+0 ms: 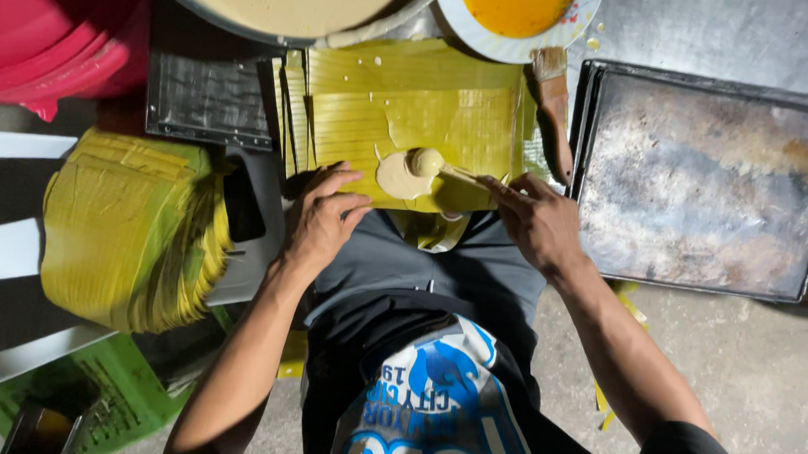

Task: The person prepares tamales by applying a liquid with a brush to banana leaves, ladling batter onto the leaves, and folding the leaves into rectangular packets.

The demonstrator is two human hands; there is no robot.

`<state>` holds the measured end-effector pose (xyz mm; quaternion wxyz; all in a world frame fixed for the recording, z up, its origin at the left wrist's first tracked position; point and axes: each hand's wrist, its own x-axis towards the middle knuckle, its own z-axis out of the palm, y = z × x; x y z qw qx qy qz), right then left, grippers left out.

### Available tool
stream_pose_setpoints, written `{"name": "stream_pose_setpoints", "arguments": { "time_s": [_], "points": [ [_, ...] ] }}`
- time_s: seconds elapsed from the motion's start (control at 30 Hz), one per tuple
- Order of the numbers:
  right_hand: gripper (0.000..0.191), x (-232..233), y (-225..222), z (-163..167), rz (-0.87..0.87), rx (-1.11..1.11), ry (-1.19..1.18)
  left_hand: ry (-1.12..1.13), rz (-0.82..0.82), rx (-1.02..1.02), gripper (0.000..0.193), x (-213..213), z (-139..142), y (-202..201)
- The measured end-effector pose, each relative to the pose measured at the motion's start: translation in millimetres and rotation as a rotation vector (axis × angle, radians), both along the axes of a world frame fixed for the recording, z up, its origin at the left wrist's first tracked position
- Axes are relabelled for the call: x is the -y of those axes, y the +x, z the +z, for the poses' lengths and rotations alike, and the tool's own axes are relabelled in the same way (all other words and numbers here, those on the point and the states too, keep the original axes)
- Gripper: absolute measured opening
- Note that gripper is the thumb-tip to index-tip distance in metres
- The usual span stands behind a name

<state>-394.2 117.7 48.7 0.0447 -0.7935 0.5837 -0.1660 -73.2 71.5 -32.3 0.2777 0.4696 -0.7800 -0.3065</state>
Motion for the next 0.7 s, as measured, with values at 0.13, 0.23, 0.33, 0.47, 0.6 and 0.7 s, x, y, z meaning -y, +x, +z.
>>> {"name": "stream_pose_setpoints", "arguments": {
  "time_s": [0.13,0.23,0.33,0.47,0.6,0.7],
  "points": [
    [0.031,26,9,18,0.009,0.431,-0.125,0.062,0.032,-0.058,0.014,12,2,-2],
    [0.028,73,19,39,0.028,0.398,-0.254,-0.007,0.122,-0.064,0.015,42,-1,-11],
    [0.039,140,38,54,0.11,0.261,-0.243,-0.068,0.174,-0.046,0.017,70,-8,-21],
    [0.021,165,41,59,0.166,0.086,-0.319,-0.205,0.189,0.101,0.037,93,-17,-27],
    [0.015,127,39,26,0.284,0.085,-0.33,-0.21,0.122,0.117,0.057,104,-14,-25],
    [0.036,125,44,-18,0.276,0.057,-0.186,-0.07,0.12,0.213,0.036,104,-4,-26]
  ]
}}
